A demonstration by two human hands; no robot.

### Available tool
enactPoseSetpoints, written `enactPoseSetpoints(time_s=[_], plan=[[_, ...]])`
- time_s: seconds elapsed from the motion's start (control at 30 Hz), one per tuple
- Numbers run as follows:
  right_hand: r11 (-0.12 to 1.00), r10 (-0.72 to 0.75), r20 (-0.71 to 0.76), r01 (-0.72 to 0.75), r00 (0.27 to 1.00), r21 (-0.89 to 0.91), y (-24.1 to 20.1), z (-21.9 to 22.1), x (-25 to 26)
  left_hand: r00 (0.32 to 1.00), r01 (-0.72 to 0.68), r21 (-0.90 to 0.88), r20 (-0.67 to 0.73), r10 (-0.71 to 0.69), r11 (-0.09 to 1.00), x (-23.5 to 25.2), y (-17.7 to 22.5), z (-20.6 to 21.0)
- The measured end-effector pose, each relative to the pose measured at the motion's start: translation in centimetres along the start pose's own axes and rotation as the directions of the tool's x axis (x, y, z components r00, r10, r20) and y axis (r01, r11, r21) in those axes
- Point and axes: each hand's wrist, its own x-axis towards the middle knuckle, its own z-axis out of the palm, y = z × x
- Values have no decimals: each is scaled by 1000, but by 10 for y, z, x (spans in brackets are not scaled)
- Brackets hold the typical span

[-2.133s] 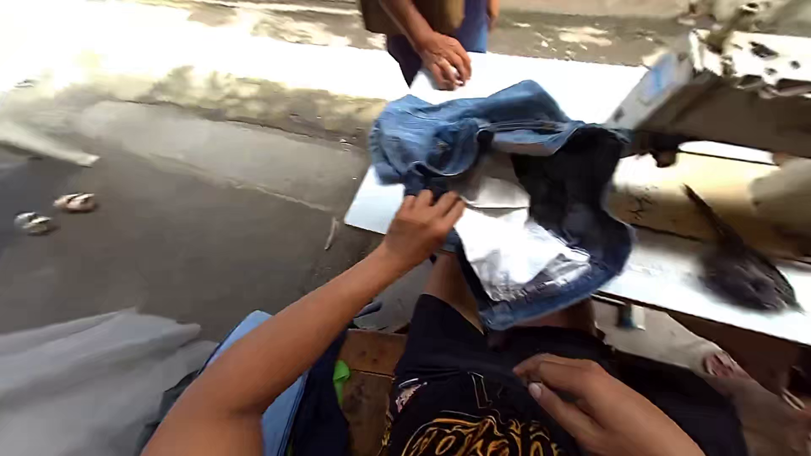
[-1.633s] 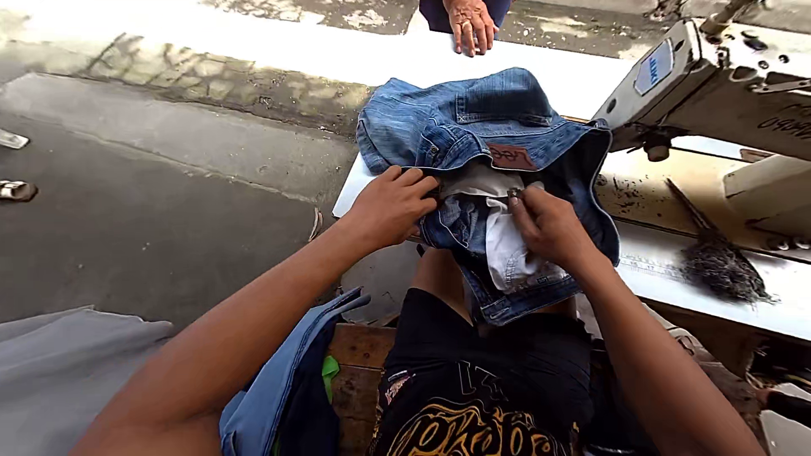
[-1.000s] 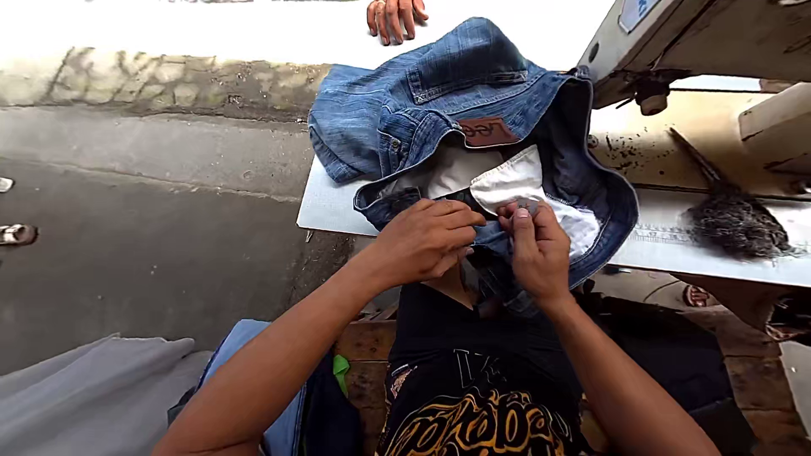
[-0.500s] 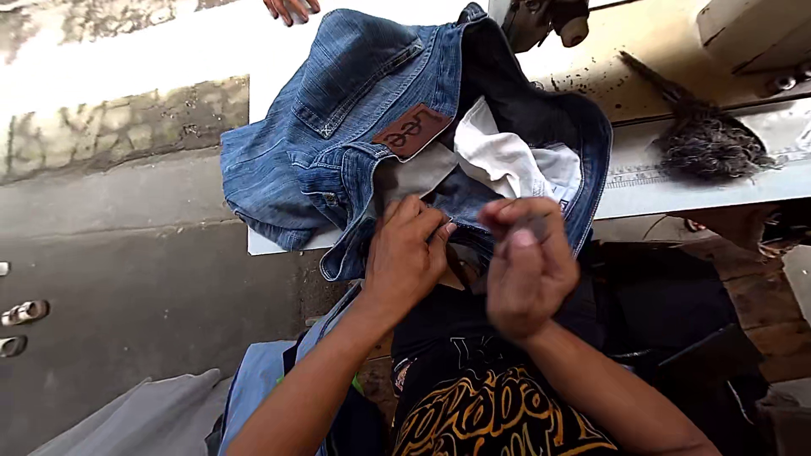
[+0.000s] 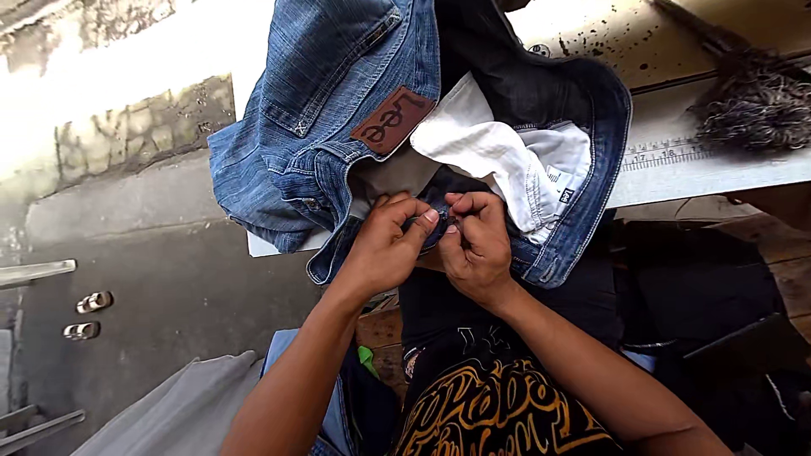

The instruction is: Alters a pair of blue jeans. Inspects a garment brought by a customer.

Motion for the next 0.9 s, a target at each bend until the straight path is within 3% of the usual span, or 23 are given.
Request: enactPoseSetpoints(time_s=[0.33,0.5,0.63,0.9], plan=[[998,24,43,-22,999,-54,-3,0,1,1000,0,-62,-8,0,998,-1,-5,1],[991,-3,160,25,987,-132,-3,-5,2,999,40,-172,-27,-45,984,-2,-2,0],[999,29,98,-25,995,-39,-1,-5,3,999,17,-194,-24,-22,981,-4,-7,-2],[997,65,112,-59,992,-57,-4,-4,4,999,44,-218,-13,-48,975,-3,-8,-3]])
